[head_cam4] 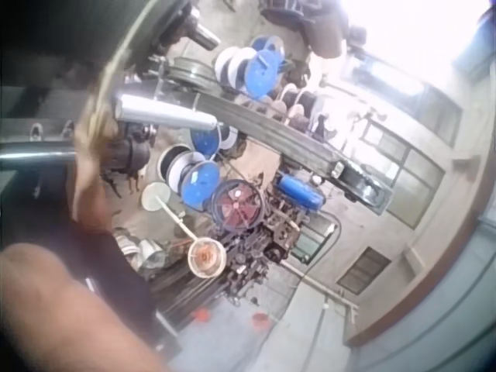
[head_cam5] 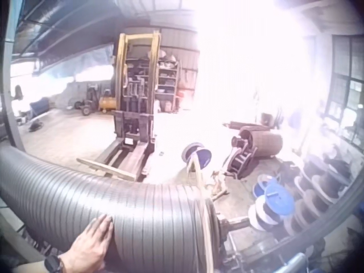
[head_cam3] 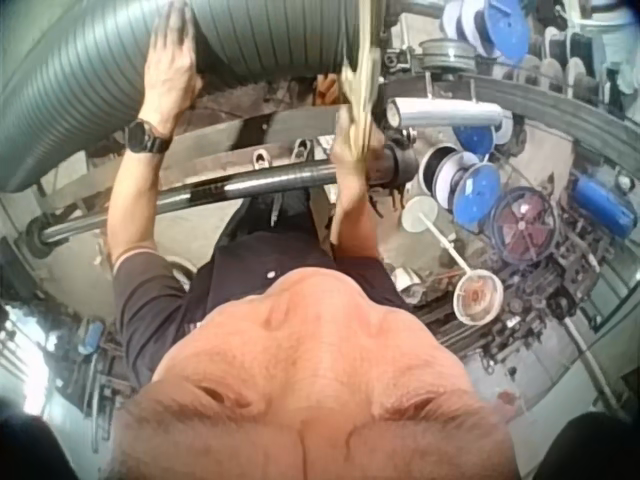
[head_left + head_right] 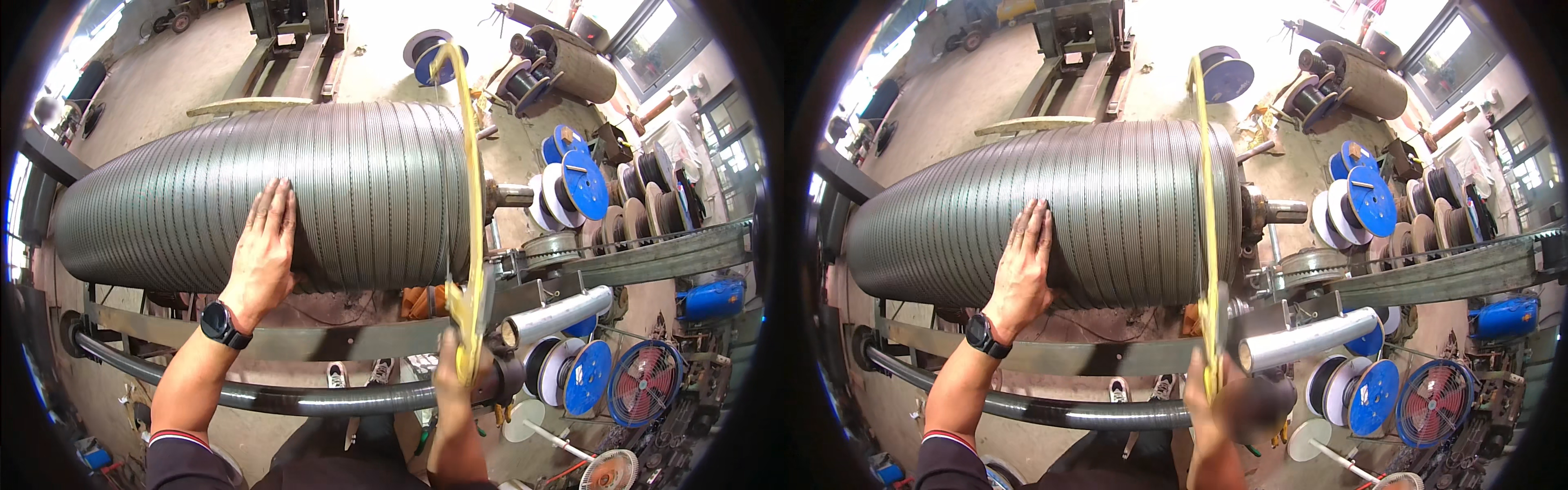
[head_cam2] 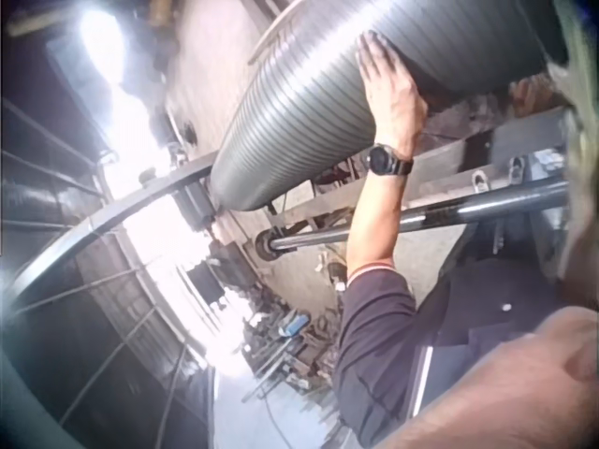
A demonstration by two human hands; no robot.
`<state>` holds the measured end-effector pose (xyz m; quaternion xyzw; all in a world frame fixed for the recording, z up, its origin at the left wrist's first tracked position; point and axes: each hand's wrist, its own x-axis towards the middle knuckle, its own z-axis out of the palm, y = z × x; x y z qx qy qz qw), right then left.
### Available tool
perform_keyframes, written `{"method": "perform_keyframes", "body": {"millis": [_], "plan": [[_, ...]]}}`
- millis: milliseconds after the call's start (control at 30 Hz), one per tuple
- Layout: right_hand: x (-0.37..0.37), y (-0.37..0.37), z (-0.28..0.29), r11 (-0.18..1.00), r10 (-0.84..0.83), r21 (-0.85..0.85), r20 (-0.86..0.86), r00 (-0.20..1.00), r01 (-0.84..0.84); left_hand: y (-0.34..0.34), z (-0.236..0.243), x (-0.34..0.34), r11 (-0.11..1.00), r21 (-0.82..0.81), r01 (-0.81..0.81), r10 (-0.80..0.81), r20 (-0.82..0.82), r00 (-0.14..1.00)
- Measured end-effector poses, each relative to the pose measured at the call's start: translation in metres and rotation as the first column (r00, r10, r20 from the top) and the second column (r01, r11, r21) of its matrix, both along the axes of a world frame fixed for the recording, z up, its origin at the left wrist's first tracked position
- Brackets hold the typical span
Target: The person guides a yellow wire onto a large rotating spool using both hands. The left hand stabilizes the wire layers while the right hand feeds the wire from a guide. The spool rotates continuously as the wire is wound in neat layers.
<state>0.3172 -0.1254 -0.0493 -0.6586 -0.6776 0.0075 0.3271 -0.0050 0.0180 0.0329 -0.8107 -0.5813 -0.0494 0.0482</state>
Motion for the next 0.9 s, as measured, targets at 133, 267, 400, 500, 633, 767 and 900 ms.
{"method": "perform_keyframes", "body": {"millis": [133, 267, 400, 500, 633, 767, 900], "plan": [[-0.003, 0.022, 0.005, 0.986, -0.160, -0.103, -0.357, 0.920, 0.131, 0.002, -0.004, 0.001, 1.000, -0.010, 0.007, -0.007, 0.020, 1.000], [-0.010, -0.015, 0.017, 0.994, -0.105, -0.068, -0.442, 0.891, 0.083, -0.001, -0.005, -0.006, 1.000, -0.004, -0.003, 0.003, 0.019, 1.000], [-0.024, 0.028, 0.041, 0.987, -0.127, -0.130, -0.314, 0.941, 0.090, -0.002, -0.005, 0.000, 1.000, -0.009, 0.002, -0.002, 0.026, 1.000], [-0.021, 0.038, 0.045, 0.991, -0.101, -0.122, -0.474, 0.875, 0.049, 0.001, -0.003, 0.000, 1.000, -0.022, -0.011, 0.012, 0.054, 0.998], [-0.009, -0.005, 0.030, 0.991, -0.110, -0.102, -0.275, 0.955, 0.085, 0.001, -0.009, -0.007, 1.000, 0.029, 0.011, -0.012, 0.022, 1.000], [-0.019, 0.026, 0.042, 0.991, -0.124, -0.099, -0.411, 0.903, 0.091, 0.001, -0.008, -0.002, 1.000, 0.009, 0.016, -0.016, 0.047, 0.999], [0.001, 0.005, -0.011, 0.991, -0.131, -0.073, -0.355, 0.926, 0.112, 0.001, -0.005, 0.001, 1.000, -0.015, 0.009, -0.008, 0.069, 0.998]]}}
